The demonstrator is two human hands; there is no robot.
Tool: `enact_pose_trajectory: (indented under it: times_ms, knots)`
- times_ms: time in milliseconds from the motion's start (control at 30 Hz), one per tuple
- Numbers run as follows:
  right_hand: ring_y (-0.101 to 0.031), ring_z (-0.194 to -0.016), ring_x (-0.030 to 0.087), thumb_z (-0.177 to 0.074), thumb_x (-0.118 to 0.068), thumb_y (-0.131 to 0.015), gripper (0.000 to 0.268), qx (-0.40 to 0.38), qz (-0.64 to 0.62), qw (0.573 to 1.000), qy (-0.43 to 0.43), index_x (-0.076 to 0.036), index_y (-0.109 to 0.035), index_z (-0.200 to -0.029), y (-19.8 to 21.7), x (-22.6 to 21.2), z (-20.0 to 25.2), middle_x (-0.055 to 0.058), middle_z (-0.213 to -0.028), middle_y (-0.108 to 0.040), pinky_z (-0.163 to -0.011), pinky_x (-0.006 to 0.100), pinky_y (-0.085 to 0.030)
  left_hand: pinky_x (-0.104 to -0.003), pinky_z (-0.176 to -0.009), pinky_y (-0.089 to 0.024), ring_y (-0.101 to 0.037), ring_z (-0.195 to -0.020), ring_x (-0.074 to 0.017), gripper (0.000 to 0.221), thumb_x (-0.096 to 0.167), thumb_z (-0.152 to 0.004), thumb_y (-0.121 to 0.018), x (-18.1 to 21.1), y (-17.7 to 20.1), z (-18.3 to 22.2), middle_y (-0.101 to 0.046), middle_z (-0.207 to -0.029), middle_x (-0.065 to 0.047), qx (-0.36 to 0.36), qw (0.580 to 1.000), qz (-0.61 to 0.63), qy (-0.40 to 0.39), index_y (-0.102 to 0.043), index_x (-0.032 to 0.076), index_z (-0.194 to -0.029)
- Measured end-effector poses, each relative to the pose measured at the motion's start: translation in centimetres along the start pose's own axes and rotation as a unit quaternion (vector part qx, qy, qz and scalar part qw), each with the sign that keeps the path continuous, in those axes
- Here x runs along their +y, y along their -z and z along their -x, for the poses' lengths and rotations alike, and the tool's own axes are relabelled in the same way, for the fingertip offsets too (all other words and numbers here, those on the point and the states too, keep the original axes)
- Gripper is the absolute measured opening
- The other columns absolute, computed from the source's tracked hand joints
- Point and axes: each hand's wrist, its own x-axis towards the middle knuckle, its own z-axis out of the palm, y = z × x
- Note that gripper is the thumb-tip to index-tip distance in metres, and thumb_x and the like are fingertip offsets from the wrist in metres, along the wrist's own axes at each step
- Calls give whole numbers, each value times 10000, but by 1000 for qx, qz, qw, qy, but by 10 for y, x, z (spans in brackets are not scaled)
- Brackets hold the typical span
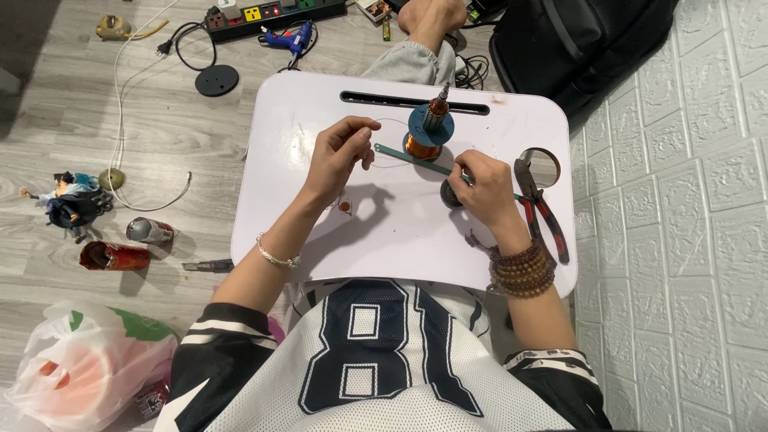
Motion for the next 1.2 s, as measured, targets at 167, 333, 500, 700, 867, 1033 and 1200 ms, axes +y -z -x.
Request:
enact_pose_trajectory:
  times_ms: [167,333,500,700,867,1033,1200]
  knots:
    - [-496,-438,163,-877,-34,-630,126,18,-56,998,-20,-79,-622,-760,-3,3,4,35,-473,-466,-440,234,-417,-304,-762,-567,-634,-779,-153,304,159,-1017,-584,6,-5,2,-617,-792,-107,-14,999,-16,-28,-617,-54,-1231]
    - [-442,-437,115,-877,-40,-627,143,38,-101,993,-48,-78,-620,-739,-2,10,5,16,-464,-458,-436,218,-390,-322,-878,-555,-650,-965,-182,445,308,-988,-637,4,-6,2,-670,-986,-133,-20,997,-36,-66,-560,9,-1309]
    - [-378,-430,94,-885,-28,-620,160,60,-165,981,-81,-72,-635,-732,-1,9,4,12,-423,-410,-452,222,-359,-302,-673,-514,-605,-669,-160,272,262,-1045,-570,19,-15,7,-617,-759,-71,11,938,-288,-192,-621,50,-1208]
    - [-375,-481,82,-873,-60,-637,117,57,-215,968,-116,-67,-673,-762,0,13,6,-15,-450,-376,-472,236,-346,-248,-539,-463,-522,-502,-127,97,125,-1003,-631,24,-18,5,-577,-575,-27,22,911,-365,-189,-677,41,-1016]
    - [-351,-472,84,-882,-39,-617,136,85,-192,970,-126,-72,-645,-753,13,19,4,-15,-455,-351,-487,235,-333,-234,-484,-413,-434,-416,-127,117,116,-997,-635,29,-4,-2,-448,-461,14,51,881,-421,-211,-685,78,-898]
    - [-369,-442,119,-867,-24,-641,134,74,-131,985,-89,-70,-639,-741,13,22,2,20,-446,-352,-475,260,-349,-227,-441,-370,-390,-345,-127,204,159,-1004,-651,18,24,-13,-360,-401,46,72,832,-500,-229,-665,132,-802]
    - [-405,-453,119,-864,-13,-627,153,106,-96,985,-96,-76,-604,-727,9,24,0,18,-453,-365,-494,226,-355,-219,-440,-352,-398,-322,-132,234,171,-1008,-636,21,31,-18,-347,-375,28,79,828,-511,-217,-653,123,-779]
